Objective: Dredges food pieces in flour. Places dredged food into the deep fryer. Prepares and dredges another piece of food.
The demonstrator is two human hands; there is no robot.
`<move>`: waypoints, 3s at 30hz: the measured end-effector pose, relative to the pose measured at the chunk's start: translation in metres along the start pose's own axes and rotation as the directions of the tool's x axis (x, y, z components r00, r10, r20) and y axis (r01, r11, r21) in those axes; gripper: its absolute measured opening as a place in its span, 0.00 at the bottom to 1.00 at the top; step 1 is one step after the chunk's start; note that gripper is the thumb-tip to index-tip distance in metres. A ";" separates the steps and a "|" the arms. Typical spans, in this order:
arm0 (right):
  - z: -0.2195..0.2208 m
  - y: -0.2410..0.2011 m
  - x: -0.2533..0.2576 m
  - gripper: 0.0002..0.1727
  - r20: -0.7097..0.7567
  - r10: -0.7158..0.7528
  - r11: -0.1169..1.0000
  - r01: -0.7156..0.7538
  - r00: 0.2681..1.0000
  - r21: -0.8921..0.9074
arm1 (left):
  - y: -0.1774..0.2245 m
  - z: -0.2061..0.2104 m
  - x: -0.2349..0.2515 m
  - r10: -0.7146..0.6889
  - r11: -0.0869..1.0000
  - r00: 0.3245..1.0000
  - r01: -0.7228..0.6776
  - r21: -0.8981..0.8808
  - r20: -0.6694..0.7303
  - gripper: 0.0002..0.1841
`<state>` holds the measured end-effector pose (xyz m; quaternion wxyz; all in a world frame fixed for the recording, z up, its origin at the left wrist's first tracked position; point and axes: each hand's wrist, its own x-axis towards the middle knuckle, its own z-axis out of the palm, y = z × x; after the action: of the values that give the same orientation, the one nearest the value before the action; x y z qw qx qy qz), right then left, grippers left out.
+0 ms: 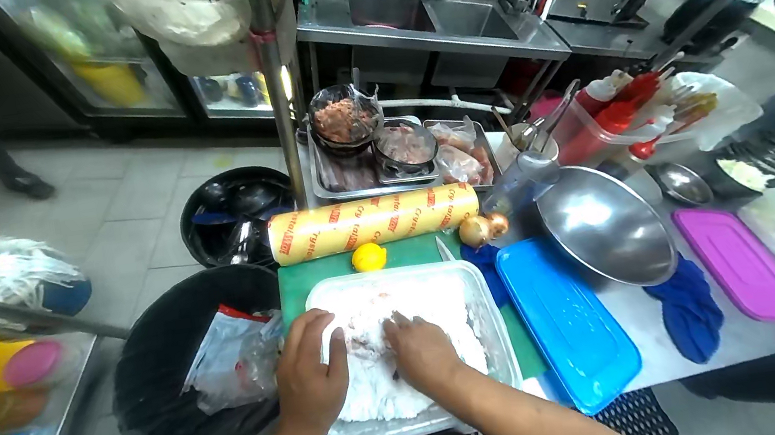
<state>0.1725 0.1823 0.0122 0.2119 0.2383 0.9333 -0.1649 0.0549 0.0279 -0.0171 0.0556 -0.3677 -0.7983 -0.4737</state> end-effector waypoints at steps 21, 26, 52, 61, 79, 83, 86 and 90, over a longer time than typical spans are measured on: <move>-0.001 0.014 -0.033 0.31 0.400 0.167 0.945 -0.262 0.901 0.196 | 0.000 -0.001 0.000 -0.002 1.000 1.000 0.002 0.006 0.023 0.17; -0.005 0.000 -0.021 0.11 0.224 -0.102 0.896 -0.008 0.969 0.444 | 0.001 -0.002 0.001 -0.002 1.000 1.000 0.002 0.008 0.016 0.16; -0.005 -0.015 0.060 0.15 -0.107 -0.370 0.926 0.376 0.923 0.042 | 0.000 -0.001 0.001 0.003 0.999 1.000 -0.004 0.035 0.024 0.16; -0.026 -0.009 0.012 0.19 -0.173 -0.234 0.945 0.266 0.957 0.191 | 0.000 0.000 0.000 -0.011 0.999 1.000 0.010 0.047 0.025 0.16; -0.060 0.041 0.005 0.17 0.074 -0.047 0.821 -0.004 0.996 0.571 | 0.001 -0.002 0.000 -0.007 0.999 0.999 0.005 0.047 0.048 0.18; -0.071 0.011 -0.014 0.17 -0.152 -0.041 0.954 0.084 0.988 0.286 | 0.001 -0.002 0.000 -0.011 0.999 0.999 0.009 0.040 0.049 0.17; -0.027 -0.007 -0.012 0.15 -0.180 -0.164 0.970 0.192 0.970 0.152 | 0.001 -0.002 -0.001 -0.010 1.000 0.999 0.009 0.028 0.044 0.16; -0.001 -0.012 -0.021 0.20 0.080 -0.202 0.966 0.185 0.976 0.179 | -0.001 -0.002 0.000 -0.004 0.999 0.999 0.003 0.033 0.042 0.16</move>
<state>0.1829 0.1653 0.0255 0.2187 0.1550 0.9232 -0.2755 0.0541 0.0264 -0.0168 0.0439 -0.3751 -0.8077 -0.4528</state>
